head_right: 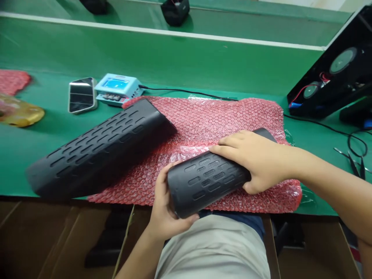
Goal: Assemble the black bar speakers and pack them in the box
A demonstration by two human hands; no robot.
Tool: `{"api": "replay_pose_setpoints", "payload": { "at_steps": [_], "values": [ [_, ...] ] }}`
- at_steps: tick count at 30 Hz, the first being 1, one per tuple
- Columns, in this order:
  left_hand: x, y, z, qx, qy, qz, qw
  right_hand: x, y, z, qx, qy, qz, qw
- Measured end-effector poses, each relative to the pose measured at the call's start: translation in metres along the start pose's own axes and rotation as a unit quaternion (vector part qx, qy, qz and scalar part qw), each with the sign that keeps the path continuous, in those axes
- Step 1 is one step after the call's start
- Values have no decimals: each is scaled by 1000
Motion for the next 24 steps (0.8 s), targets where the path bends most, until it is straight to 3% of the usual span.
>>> {"api": "replay_pose_setpoints", "payload": {
  "at_steps": [3,8,11,17,21,24],
  "values": [
    [-1,2,1,11,-20,2,1000,-1,5,-6,34,12,4,999],
    [-2,3,4,-7,-17,6,1000,-5,17,-31,138,40,69,987],
    [0,2,3,-21,-2,1,1000,-6,25,-44,140,22,85,986],
    [3,-3,8,-80,16,-47,996,-3,25,-43,137,9,129,982],
    [-5,-28,34,-236,107,-68,964,0,28,-44,140,-13,163,977],
    [-23,-68,63,-354,197,23,914,-1,29,-42,139,-20,180,974]
  ]
}}
Point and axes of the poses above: each hand's wrist, its own x-axis away from the middle knuckle, its own y-axis out of the palm, z = x × y, the point moved 6 cm from there along -x, towards the middle knuckle, and after that the axes turned 7 degrees about z, right-handed, at the moved point
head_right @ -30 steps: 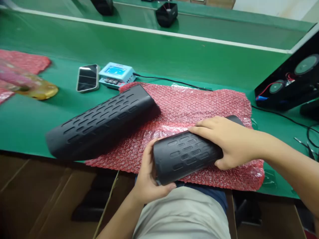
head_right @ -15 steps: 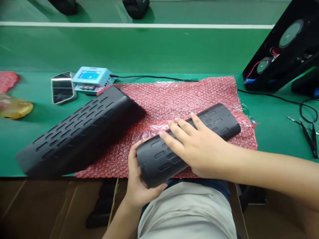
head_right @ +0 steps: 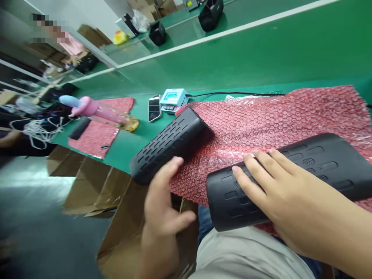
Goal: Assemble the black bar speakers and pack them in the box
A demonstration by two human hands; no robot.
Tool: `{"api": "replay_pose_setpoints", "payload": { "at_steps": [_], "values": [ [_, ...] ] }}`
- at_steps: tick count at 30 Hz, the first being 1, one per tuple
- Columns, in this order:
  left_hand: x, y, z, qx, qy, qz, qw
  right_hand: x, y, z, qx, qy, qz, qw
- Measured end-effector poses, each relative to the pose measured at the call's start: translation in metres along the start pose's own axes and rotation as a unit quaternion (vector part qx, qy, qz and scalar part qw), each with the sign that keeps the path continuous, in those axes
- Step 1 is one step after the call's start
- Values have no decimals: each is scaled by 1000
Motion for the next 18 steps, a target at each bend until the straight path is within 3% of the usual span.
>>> {"api": "replay_pose_setpoints", "payload": {
  "at_steps": [2,3,6,10,15,18],
  "values": [
    [-17,-24,-17,-135,-11,34,990,-3,1,3,-8,2,7,1000],
    [-26,-31,-28,-200,-26,20,979,-5,1,5,-14,4,9,1000],
    [-44,-31,-58,-293,-77,-101,948,-16,1,14,-46,8,11,999],
    [-58,-21,-76,-311,-112,-211,920,-40,5,32,-97,17,-52,994],
    [-76,-25,-88,-288,-149,-238,916,-69,17,58,-144,67,-248,956],
    [-85,-31,-102,-255,-198,-250,913,-73,19,65,-169,85,-267,945]
  ]
}}
Point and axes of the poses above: each hand's wrist, its own x-axis away from the middle knuckle, its own y-axis out of the palm, z = x × y, the point moved 6 cm from there along -x, towards the middle knuckle, and after that the axes turned 7 degrees about z, right-handed, at the moved point
